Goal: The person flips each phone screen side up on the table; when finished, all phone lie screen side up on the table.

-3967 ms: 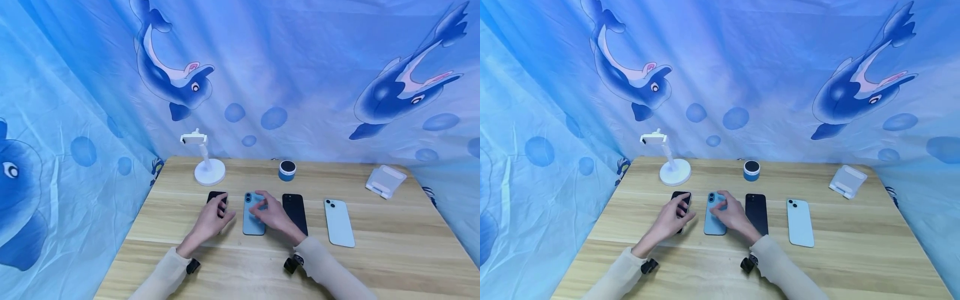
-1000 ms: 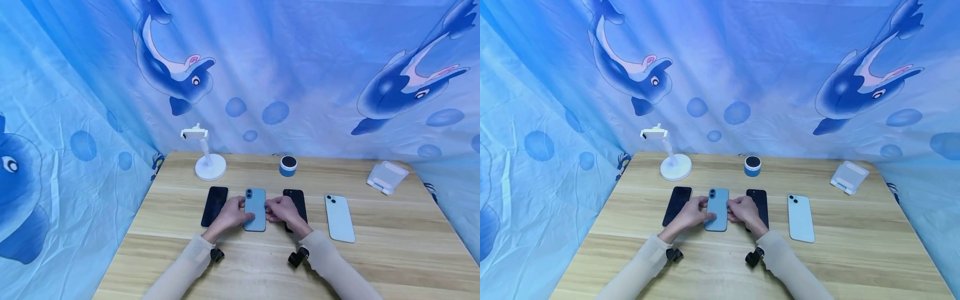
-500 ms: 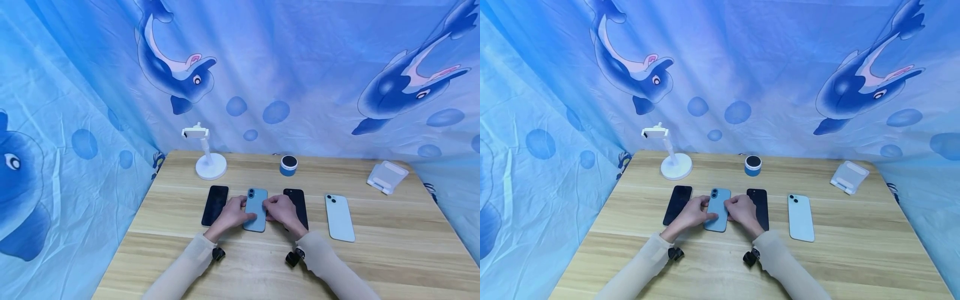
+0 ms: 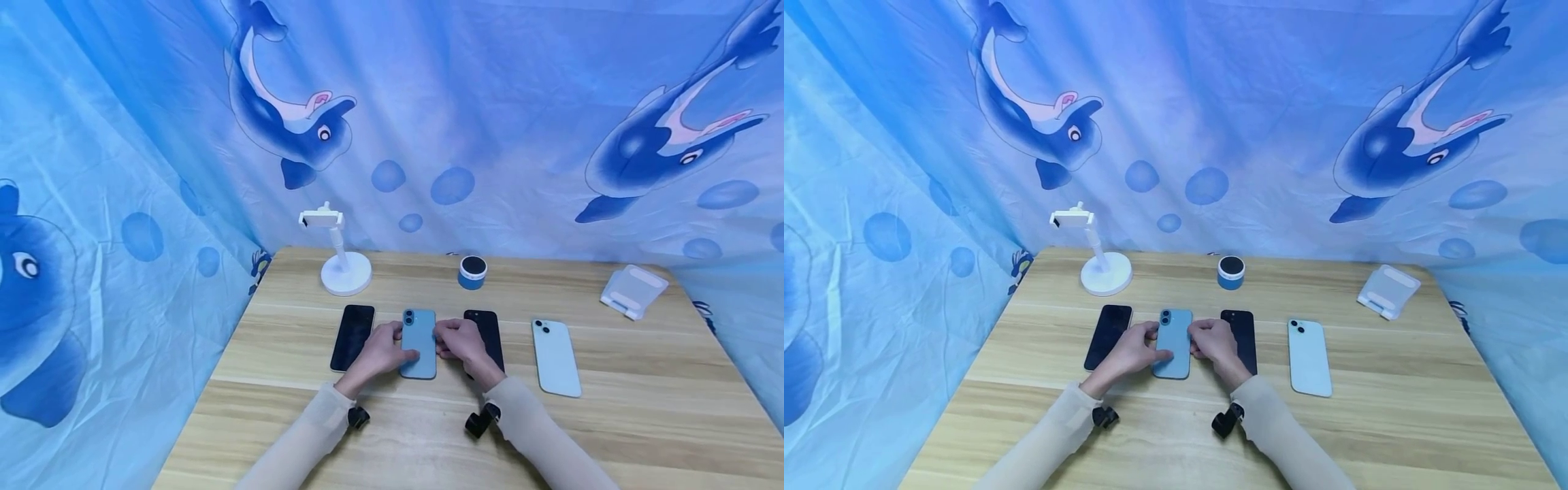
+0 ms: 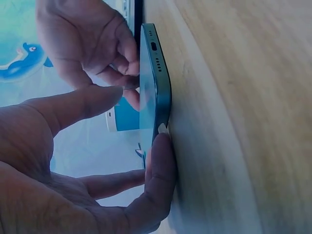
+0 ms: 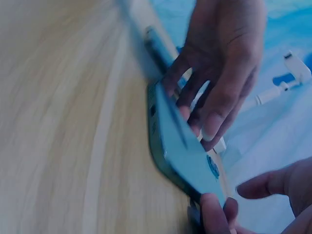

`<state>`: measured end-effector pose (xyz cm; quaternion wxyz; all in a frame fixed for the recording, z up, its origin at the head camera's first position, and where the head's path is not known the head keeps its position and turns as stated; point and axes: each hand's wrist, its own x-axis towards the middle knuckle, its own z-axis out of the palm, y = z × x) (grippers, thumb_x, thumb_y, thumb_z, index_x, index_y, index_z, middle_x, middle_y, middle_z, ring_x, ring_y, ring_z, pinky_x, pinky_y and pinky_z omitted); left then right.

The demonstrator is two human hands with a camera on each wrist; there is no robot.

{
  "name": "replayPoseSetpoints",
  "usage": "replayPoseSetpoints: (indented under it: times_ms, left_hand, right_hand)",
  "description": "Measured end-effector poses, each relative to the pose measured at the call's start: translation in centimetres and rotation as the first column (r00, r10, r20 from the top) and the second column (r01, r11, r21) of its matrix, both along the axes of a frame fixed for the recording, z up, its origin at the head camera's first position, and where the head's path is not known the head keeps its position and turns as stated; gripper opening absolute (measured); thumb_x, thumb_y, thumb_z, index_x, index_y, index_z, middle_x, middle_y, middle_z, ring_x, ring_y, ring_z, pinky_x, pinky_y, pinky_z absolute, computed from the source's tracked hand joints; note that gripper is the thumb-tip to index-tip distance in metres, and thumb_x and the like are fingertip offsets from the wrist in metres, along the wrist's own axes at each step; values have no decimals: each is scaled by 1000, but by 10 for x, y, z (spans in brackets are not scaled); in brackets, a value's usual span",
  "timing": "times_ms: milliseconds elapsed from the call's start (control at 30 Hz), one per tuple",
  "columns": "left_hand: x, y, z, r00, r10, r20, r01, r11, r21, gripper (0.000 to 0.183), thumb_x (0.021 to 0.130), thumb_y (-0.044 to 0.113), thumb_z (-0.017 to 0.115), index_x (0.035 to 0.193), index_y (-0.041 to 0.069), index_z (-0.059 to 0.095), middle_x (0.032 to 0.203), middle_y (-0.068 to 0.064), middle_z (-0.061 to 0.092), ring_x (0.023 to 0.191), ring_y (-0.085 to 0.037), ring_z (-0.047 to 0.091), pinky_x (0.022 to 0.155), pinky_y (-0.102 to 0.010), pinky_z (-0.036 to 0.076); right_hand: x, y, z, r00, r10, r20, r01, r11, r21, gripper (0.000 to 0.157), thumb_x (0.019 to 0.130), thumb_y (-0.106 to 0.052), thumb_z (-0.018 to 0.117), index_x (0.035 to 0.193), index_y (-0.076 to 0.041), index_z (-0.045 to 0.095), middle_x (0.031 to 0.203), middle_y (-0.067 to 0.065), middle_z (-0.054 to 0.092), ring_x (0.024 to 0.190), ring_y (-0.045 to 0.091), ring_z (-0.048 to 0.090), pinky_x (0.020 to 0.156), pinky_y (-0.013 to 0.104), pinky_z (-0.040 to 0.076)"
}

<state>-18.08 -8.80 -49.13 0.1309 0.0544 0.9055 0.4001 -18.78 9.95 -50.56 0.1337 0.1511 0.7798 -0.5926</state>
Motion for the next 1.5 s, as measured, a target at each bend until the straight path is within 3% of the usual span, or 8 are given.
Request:
replayPoseSetpoints:
  times_ms: [167,400,567,933,1100,1267,1500]
  left_hand:
    - [0,-1,-1,1000,26,-7,-26,1000,-7,59,83,22,87,132,-1,65,115,-14,70,104,-25,61,91,-44,52]
    - [3,1,-1,1000,17,-16,-16,1000,12,56,83,21,86,130,-2,66,123,-18,70,112,-29,63,96,-49,52]
    - [3,1,0,999,13,-34,-14,1000,-24,59,84,23,86,133,-3,64,126,-20,67,116,-31,60,98,-52,51]
    - [6,2,-2,999,33,8,-33,999,-17,75,83,32,87,142,-5,57,133,-22,63,121,-34,60,100,-53,51]
    - [7,3,-2,999,39,20,-38,999,-15,83,81,40,88,144,-4,55,133,-23,61,119,-34,59,98,-53,51]
    - [7,1,-2,1000,-1,18,1,1000,12,87,78,48,89,141,-4,57,134,-22,65,117,-31,63,95,-48,54]
    - [6,-2,1,998,-59,39,55,994,99,78,79,46,89,136,-1,62,127,-18,71,111,-27,67,90,-42,55]
  right_hand:
    - [-4,-1,-1,999,-2,33,5,995,-95,33,98,-14,60,124,3,70,87,7,68,63,8,68,62,22,59]
    - [-3,-2,1,1000,6,23,-7,1000,8,30,94,-13,63,120,0,72,90,8,70,70,13,65,63,23,58]
    - [0,-4,3,1000,14,-6,-14,998,54,32,91,-12,70,121,-1,71,94,9,72,76,14,66,64,26,59]
    - [6,-6,-1,993,50,-103,-41,995,89,24,93,-7,75,114,-1,66,91,8,71,65,12,66,58,29,60]
    - [9,-8,0,988,62,-143,-56,998,42,25,94,-5,74,116,-2,62,97,9,66,65,14,65,57,32,60]
    - [12,-7,2,978,83,-192,-83,997,5,24,97,-7,70,120,-2,63,103,12,69,74,14,67,59,32,59]
    - [13,-4,3,971,102,-215,-119,991,-68,22,102,-2,59,124,-1,62,105,16,68,77,17,66,60,32,58]
